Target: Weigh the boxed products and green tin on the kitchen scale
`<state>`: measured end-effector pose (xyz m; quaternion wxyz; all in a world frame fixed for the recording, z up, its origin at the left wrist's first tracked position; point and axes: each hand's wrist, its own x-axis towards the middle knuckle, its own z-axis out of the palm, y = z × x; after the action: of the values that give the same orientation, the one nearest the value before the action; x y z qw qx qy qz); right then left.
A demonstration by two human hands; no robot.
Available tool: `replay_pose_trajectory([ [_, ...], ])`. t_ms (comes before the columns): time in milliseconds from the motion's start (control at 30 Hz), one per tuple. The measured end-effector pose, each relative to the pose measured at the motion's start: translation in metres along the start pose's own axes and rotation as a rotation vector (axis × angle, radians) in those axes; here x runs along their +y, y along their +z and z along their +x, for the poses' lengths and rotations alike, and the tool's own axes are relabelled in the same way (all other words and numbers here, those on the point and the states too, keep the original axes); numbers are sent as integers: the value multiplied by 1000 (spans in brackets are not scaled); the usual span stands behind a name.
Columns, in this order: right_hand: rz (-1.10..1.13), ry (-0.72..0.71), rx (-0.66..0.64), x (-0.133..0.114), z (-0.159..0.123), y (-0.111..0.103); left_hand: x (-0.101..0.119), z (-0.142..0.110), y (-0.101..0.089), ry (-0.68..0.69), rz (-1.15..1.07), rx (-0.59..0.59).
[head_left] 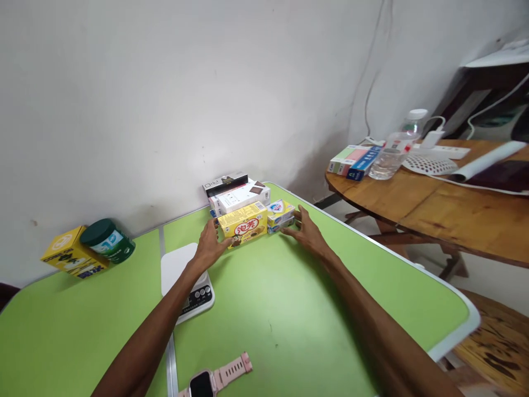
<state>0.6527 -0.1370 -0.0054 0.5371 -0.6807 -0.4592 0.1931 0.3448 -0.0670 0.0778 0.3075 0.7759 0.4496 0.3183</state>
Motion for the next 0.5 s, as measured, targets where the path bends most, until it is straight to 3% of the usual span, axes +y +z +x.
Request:
replay_pose_trajectory([
  [167,-238,-125,312,-45,-64,0,-21,-69,-47,122,-37,204],
  [233,-275,-226,328,-78,-81,10,-46,-100,-74,113,-7,345],
  [300,-219,-368,191,-119,-92,35,-84,-129,-104,24,46,528],
  [367,-111,-495,-10,-160,-99,78,-131,-154,-131,-119,80,714],
  [433,5,-564,-233,-198,-103,136,-178,-169,-153,-242,78,826],
  [500,98,-555,-444,-227,-103,201,-215,-172,-168,-289,54,835],
])
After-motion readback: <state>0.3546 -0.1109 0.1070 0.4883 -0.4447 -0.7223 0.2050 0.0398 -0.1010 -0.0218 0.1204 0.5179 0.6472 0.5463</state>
